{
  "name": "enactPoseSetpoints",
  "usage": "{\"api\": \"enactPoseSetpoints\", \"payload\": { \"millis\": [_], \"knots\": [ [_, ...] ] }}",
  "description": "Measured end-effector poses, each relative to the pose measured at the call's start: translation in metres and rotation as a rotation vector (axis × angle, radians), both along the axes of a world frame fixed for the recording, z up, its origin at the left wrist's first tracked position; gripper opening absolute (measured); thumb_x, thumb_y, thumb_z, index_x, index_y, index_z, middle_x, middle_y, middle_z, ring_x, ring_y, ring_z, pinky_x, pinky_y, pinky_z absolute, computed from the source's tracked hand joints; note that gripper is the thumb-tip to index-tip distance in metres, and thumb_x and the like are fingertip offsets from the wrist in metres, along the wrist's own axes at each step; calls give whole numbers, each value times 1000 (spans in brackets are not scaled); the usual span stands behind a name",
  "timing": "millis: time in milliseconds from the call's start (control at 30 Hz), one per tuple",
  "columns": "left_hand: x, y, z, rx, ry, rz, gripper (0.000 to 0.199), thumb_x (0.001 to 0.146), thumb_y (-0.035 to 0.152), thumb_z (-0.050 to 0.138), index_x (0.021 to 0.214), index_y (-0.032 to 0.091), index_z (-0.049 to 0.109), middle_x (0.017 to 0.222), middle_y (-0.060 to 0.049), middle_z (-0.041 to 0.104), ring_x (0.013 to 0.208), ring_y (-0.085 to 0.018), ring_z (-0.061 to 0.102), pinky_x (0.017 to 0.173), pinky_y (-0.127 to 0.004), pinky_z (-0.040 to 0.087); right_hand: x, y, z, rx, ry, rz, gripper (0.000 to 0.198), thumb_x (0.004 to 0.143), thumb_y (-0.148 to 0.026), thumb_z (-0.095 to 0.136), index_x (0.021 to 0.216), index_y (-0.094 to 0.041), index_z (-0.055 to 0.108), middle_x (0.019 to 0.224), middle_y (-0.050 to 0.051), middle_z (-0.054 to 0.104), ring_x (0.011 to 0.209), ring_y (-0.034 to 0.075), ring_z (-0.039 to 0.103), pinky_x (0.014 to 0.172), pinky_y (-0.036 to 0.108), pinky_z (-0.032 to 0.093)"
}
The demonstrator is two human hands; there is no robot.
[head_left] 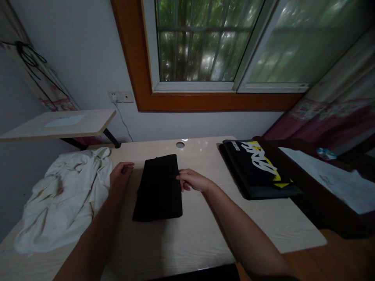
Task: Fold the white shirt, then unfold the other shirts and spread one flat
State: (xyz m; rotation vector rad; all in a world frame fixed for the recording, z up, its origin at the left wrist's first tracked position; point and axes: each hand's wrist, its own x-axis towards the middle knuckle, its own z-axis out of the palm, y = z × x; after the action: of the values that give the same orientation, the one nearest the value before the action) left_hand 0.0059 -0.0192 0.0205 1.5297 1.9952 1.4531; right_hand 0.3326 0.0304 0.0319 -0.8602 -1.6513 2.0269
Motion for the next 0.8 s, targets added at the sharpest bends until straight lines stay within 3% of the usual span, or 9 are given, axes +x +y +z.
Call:
{"api": "enactPoseSetpoints", "payload": {
  "millis": [100, 233, 333, 600, 800],
  "knots": [
    [0, -1, 1, -35, -35, -1, 22, 79, 27, 59, 97, 22, 71, 92, -1, 71, 84, -17, 66, 82, -30, 52, -2, 8, -5, 115, -48, -278, 27, 82, -39, 57, 63, -20, 55, 45, -6, 51, 37, 8, 36, 38, 19, 22],
    [4, 0, 0, -32, 10, -43, 23, 77, 24, 58, 97, 22, 71, 94, -2, 71, 86, -17, 66, 83, -30, 51, 1, 15, -13, 516, -217, -491, 17, 81, -31, 57, 72, -19, 65, 66, -2, 63, 59, 12, 54, 56, 21, 39],
    [7, 0, 2, -20, 41, -65, 24, 77, 24, 57, 95, 21, 71, 93, -2, 71, 86, -18, 66, 83, -31, 51, 4, 17, -17, 702, -287, -523, 14, 80, -23, 55, 80, -20, 68, 77, 0, 67, 70, 14, 59, 70, 25, 44],
    [15, -4, 12, -27, 157, -145, 23, 79, 24, 52, 91, 23, 72, 95, -2, 71, 86, -18, 64, 81, -32, 50, 3, 17, -18, 857, -348, -487, 22, 83, -18, 55, 96, -21, 72, 87, 3, 69, 76, 16, 60, 75, 28, 45],
    [15, 0, 3, -36, 198, -204, 25, 77, 22, 50, 90, 23, 72, 89, -2, 69, 79, -18, 62, 76, -31, 49, 2, 16, -17, 899, -376, -464, 22, 85, -18, 56, 100, -22, 72, 86, 2, 68, 74, 15, 59, 74, 28, 45]
  ]
}}
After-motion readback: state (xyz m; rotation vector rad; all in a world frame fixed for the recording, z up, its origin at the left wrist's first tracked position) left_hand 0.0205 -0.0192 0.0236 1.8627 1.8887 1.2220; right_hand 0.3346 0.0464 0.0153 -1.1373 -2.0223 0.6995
